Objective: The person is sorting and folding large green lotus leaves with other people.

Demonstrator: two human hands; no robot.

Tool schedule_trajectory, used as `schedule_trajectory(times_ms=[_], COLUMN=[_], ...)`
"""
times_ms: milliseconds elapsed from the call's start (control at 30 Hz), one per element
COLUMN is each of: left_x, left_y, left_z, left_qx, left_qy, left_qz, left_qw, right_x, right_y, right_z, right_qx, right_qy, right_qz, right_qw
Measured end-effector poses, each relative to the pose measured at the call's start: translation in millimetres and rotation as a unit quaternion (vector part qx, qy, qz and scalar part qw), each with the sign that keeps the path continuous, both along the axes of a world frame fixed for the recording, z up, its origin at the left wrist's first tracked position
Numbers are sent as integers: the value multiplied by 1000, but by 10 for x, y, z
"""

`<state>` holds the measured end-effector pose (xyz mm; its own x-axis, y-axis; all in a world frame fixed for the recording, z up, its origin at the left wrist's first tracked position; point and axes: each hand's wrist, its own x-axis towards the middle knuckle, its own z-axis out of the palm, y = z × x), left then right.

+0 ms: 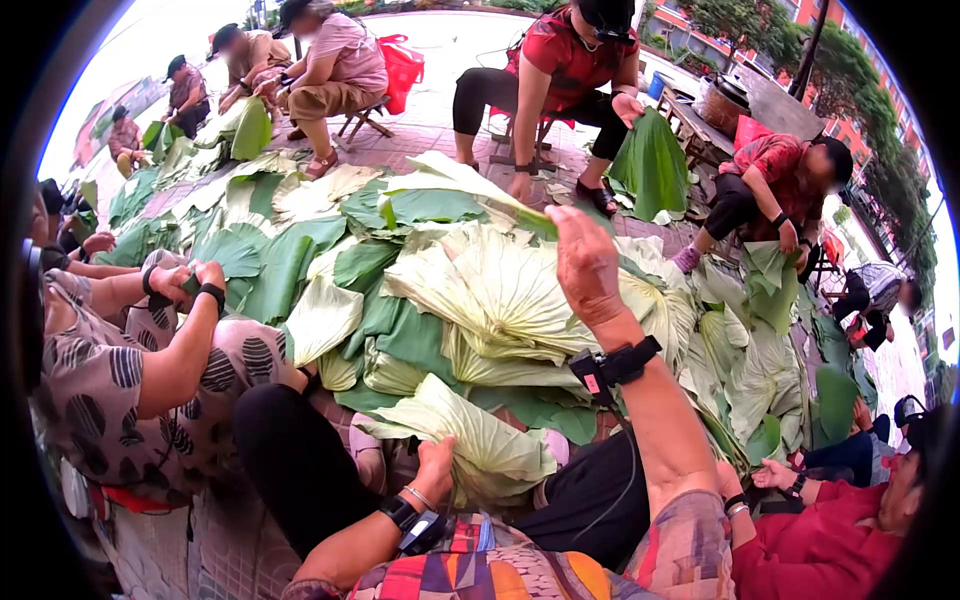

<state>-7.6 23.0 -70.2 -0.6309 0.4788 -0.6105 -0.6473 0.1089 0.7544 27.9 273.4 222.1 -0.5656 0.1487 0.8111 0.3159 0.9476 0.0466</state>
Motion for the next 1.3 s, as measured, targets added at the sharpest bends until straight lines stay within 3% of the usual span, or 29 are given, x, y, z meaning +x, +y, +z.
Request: schedule_trajectory(times_ms=[100,200,300,333,400,467,533,600,633,800,967,1067,1200,1300], left_x=[-8,-23,-44,-49,-32,-41,-44,-34,-34,-34,-15,-39,-27,-12], left_y=[-11,-12,-12,-13,-28,-30,-39,-53,-38,-19,-40,-38,-33,-11], left_z=[119,196,86,52,41,258,289,269,219,36,53,40,-97,-54], left_qx=[-5,22,49,41,32,48,37,77,82,69,87,17,9,60], left_qy=[-5,-25,-57,-44,-34,-74,-72,-56,-76,-62,-38,-32,16,-22], left_qz=[-2,5,17,14,9,5,5,8,15,11,20,-15,-18,8], left_qw=[1000,999,997,998,999,996,997,995,994,996,995,999,1000,998], right_x=[-55,65,103,101,84,185,219,247,284,242,194,188,-5,-28], right_y=[179,109,-264,-412,-701,-887,-1004,-1071,-1066,-945,-875,-636,-309,-8], right_z=[-726,-1466,-1746,-1764,-1851,-1951,-2010,-2060,-2134,-2259,-2199,-2320,-1732,-1139], right_qx=[-73,-176,-322,-340,-480,-392,-415,-390,-359,-428,-390,-362,-375,-331], right_qy=[-164,-307,-463,-528,-587,-576,-598,-600,-572,-512,-504,-393,-247,-91], right_qz=[35,72,154,176,161,245,241,217,229,279,197,182,55,37], right_qw=[983,933,811,758,632,674,642,664,701,691,746,826,892,939])
